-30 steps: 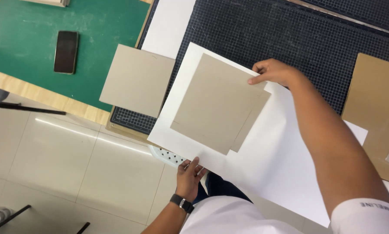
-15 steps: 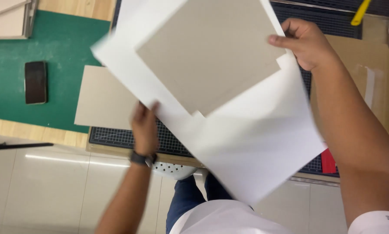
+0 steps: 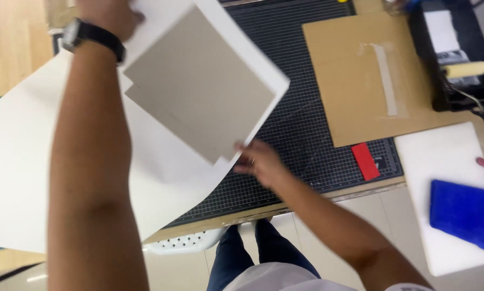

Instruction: Applying adhesive to cardboard, bonding a paper sheet, smoothing the surface with a squeegee, and trimming the edges with a utility knife.

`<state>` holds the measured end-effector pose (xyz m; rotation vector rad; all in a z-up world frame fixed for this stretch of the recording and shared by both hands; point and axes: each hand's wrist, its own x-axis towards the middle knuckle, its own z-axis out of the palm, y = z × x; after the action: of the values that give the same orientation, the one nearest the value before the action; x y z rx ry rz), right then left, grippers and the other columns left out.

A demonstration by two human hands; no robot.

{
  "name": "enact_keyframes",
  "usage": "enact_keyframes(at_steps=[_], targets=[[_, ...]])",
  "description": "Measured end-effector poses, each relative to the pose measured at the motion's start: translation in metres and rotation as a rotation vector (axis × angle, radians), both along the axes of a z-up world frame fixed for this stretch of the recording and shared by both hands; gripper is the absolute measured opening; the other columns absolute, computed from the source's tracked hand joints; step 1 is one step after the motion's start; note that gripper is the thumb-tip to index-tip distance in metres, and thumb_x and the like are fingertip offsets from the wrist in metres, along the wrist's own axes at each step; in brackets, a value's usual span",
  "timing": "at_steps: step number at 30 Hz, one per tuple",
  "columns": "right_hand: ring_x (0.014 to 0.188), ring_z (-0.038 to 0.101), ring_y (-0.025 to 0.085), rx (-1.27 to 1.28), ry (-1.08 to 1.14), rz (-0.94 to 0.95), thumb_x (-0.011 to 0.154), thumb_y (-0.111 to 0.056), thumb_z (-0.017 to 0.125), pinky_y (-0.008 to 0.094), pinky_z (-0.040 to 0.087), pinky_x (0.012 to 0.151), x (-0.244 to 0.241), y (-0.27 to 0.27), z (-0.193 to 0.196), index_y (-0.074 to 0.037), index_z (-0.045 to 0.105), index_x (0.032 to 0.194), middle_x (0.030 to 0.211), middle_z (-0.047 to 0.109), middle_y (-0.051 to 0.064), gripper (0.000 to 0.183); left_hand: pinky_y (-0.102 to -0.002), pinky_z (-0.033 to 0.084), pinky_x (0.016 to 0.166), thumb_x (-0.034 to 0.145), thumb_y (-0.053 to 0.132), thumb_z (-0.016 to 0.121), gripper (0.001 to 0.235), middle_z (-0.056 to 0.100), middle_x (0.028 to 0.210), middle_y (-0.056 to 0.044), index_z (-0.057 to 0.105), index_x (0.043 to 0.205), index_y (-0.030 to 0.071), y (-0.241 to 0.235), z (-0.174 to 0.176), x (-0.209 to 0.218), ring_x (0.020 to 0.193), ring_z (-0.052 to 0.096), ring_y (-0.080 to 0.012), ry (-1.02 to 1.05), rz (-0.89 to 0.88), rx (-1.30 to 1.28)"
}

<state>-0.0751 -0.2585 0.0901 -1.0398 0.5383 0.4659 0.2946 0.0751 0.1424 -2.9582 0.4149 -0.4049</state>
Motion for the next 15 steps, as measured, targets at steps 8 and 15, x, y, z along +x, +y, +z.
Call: enact_keyframes(at_steps=[8, 15], targets=[[0.073, 0.076, 0.019, -0.732, -0.228, 0.404, 0.093, -0.026, 0.078, 0.031, 0.064, 0.057, -0.040, -0.144, -0.007, -0.014, 0.079, 0.105, 0.085, 0.078, 0.007, 0.017, -0.071, 0.036, 0.105, 0.094, 0.036, 0.084, 0.018, 0.062, 0.138, -0.012, 0.076, 0.106, 0.025, -0.179, -0.172, -0.114, 0.126, 0.058, -0.0427, -0.577, -0.171, -0.193], [0.092, 0.070, 0.035, -2.061, -0.082, -0.179, 0.085, -0.051, 0.082, 0.048, 0.059, 0.075, 0.033, -0.381, -0.080, -0.025, 0.075, 0.114, 0.105, 0.064, 0.005, 0.040, -0.059, 0.022, 0.125, 0.097, 0.023, 0.066, 0.048, 0.025, 0.165, -0.017, 0.058, 0.145, 0.024, -0.269, -0.160, -0.283, 0.155, 0.023, -0.0407, 0.186, -0.276, -0.452]])
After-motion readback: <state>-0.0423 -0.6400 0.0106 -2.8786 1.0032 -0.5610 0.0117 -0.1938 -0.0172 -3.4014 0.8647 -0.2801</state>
